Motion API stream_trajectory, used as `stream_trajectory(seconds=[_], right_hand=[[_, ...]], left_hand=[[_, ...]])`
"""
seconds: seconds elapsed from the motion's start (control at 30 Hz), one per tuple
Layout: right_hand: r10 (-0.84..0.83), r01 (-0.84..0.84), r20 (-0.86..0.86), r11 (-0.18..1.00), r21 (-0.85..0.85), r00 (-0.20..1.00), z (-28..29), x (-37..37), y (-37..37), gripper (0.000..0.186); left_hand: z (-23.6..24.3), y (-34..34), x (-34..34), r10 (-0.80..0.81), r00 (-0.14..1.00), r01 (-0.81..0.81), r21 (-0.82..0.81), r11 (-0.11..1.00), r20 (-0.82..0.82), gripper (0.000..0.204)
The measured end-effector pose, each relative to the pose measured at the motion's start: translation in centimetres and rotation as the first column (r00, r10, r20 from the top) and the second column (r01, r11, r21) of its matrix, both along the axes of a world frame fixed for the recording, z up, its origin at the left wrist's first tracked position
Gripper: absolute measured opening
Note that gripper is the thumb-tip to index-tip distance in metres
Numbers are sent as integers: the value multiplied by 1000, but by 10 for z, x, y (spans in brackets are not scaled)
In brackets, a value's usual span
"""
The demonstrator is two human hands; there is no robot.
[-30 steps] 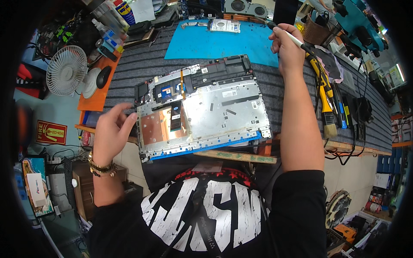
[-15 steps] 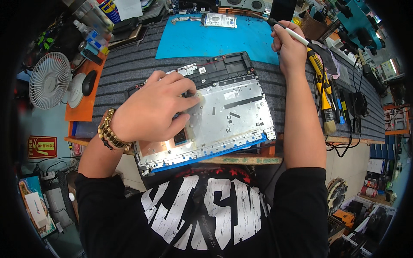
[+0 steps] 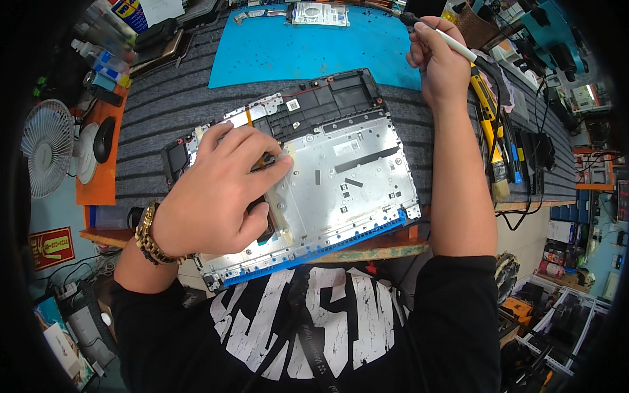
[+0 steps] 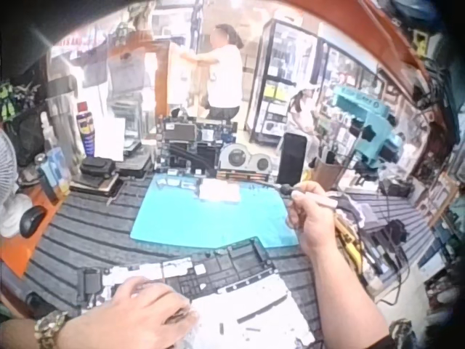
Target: The person uses a soldering iron and a metal tool to detach components on the underside of a laptop chassis, then picks up the chassis and turns it over.
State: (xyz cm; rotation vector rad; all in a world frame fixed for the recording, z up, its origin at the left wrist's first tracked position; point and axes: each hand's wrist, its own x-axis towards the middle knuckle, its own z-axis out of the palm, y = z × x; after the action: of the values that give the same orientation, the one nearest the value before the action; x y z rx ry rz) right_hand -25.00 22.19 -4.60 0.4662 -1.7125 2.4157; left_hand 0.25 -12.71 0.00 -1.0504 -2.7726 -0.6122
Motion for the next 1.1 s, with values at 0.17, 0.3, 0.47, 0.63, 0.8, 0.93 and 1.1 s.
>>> stream_trajectory(seconds=[0.17, 0.3, 0.47, 0.63, 0.8, 0.93, 1.1], right_hand=[[35, -35, -3, 999, 5, 999, 0, 5, -2, 25], [89, -89, 25, 996, 17, 996, 3, 9, -6, 24], [145, -147, 50, 989, 29, 988, 4, 15, -15, 23], [173, -178, 93, 983, 45, 980, 4, 22, -23, 23], [182, -188, 92, 980, 69, 979, 5, 30, -30, 24], [78, -85, 38, 964, 251, 996, 3, 34, -37, 17], [34, -18, -31, 911, 411, 999, 0, 32, -44, 19]], left_hand=[[1, -1, 0, 21, 1000, -21, -2, 1000, 3, 49], [1, -2, 1, 36, 999, -36, 12, 999, 31, 47], [1, -2, 1, 41, 998, -42, 16, 999, 54, 46], [2, -3, 0, 41, 995, -42, 12, 999, 89, 44], [1, -2, 1, 66, 996, -67, 12, 998, 62, 42], [1, -2, 3, 79, 995, -80, 7, 997, 66, 42], [2, -2, 3, 91, 994, -91, -5, 996, 64, 42]])
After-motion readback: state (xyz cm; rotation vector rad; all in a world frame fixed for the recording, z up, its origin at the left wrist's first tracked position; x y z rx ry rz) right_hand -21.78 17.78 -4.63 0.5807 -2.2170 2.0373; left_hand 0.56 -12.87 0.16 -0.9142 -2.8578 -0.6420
